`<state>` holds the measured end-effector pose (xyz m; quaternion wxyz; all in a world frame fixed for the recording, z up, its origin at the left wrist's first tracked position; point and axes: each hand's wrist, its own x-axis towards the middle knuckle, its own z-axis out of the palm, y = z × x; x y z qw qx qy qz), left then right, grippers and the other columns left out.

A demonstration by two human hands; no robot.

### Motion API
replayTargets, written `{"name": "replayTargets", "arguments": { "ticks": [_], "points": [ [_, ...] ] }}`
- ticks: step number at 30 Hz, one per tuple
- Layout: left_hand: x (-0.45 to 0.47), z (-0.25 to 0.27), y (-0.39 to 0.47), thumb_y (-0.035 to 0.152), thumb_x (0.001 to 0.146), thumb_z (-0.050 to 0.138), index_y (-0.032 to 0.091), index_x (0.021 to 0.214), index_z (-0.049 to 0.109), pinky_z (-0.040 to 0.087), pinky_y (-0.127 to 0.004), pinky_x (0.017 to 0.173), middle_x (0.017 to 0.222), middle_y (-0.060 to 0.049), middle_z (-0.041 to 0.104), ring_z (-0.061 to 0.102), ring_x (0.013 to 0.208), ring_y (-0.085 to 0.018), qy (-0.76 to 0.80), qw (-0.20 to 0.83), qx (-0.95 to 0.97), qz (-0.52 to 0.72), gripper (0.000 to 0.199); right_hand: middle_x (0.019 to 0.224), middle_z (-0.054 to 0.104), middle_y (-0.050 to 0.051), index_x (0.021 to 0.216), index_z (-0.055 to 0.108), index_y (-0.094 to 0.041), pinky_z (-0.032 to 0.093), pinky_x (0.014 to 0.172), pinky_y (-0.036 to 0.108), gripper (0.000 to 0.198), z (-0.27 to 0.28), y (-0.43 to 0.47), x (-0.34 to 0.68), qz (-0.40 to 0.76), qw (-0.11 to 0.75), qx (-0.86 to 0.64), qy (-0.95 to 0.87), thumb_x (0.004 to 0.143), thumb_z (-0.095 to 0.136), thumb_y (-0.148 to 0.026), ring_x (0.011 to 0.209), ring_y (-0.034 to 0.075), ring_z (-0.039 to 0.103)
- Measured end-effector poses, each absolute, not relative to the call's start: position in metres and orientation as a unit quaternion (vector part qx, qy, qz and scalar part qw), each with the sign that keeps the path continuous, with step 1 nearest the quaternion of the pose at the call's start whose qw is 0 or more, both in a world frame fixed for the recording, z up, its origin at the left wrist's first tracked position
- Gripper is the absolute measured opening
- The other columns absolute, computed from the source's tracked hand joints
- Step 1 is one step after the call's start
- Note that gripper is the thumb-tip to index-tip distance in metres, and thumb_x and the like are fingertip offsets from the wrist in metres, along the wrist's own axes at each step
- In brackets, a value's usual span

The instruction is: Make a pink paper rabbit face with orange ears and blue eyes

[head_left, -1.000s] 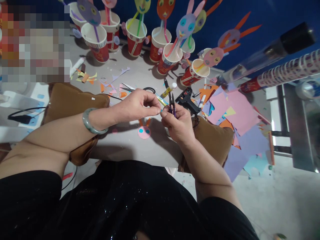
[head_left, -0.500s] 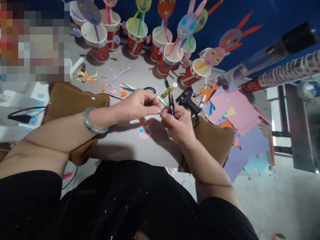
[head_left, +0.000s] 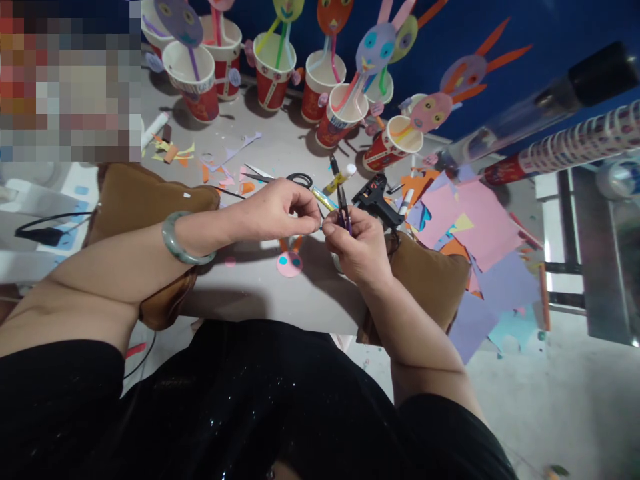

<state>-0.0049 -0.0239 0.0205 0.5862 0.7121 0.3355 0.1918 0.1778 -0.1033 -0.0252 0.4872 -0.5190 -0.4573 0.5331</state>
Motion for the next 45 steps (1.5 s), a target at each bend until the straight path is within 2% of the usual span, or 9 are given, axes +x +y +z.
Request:
{"name": "replayTargets", "arguments": {
  "ticks": [11,17,24,29,32,45],
  "points": [
    [-0.007,0.020,-0.022,0.015,0.075,0.065,0.014,0.075,0.071,0.046,-0.025,0.074,0.072,0.001,0.068,0.058,0.070,-0.010,0.325,0.562,0.737,0.189,0.006,0.062,0.050,-0.006,0.076,0.065,-0.020,0.032,0.052,0.023,0.028,-0.022,-0.103,0.177,0.520,0.480,-0.532,-0.465,0.075,0.083,-0.041,0.054,0.007,0.038],
    [-0.005,0.020,-0.024,0.013,0.076,0.066,0.014,0.074,0.070,0.046,-0.024,0.071,0.071,0.001,0.067,0.056,0.069,-0.010,0.334,0.574,0.722,0.192,0.004,0.062,0.051,-0.006,0.076,0.065,-0.020,0.031,0.051,0.023,0.028,-0.022,-0.104,0.176,0.518,0.477,-0.537,-0.465,0.075,0.083,-0.041,0.055,0.007,0.040],
    [-0.003,0.023,-0.026,0.017,0.083,0.067,0.013,0.075,0.069,0.045,-0.024,0.069,0.068,0.002,0.063,0.053,0.066,-0.009,0.359,0.604,0.683,0.202,0.009,0.058,0.045,-0.008,0.074,0.061,-0.020,0.025,0.047,0.022,0.036,-0.022,-0.103,0.172,0.565,0.504,-0.520,-0.395,0.074,0.086,-0.047,0.050,0.005,0.033],
    [-0.004,0.021,-0.026,0.015,0.078,0.070,0.013,0.077,0.069,0.047,-0.024,0.071,0.072,0.001,0.065,0.056,0.068,-0.009,0.350,0.622,0.671,0.198,0.002,0.053,0.038,-0.011,0.073,0.058,-0.021,0.023,0.044,0.022,0.040,-0.014,-0.102,0.167,0.597,0.525,-0.497,-0.347,0.070,0.089,-0.046,0.045,0.004,0.029],
    [-0.004,0.019,-0.026,0.015,0.074,0.073,0.013,0.079,0.069,0.048,-0.025,0.073,0.074,0.001,0.067,0.059,0.070,-0.010,0.347,0.628,0.668,0.198,0.006,0.051,0.035,-0.012,0.073,0.058,-0.022,0.022,0.043,0.022,0.039,-0.012,-0.102,0.163,0.606,0.534,-0.488,-0.331,0.070,0.089,-0.045,0.043,0.004,0.027],
    [-0.004,0.021,-0.027,0.016,0.077,0.074,0.014,0.075,0.067,0.050,-0.023,0.072,0.069,0.002,0.064,0.057,0.068,-0.008,0.346,0.636,0.655,0.217,0.007,0.052,0.036,-0.012,0.072,0.056,-0.022,0.022,0.043,0.020,0.039,-0.008,-0.104,0.161,0.605,0.531,-0.501,-0.318,0.067,0.089,-0.042,0.043,0.003,0.027]
  ]
}}
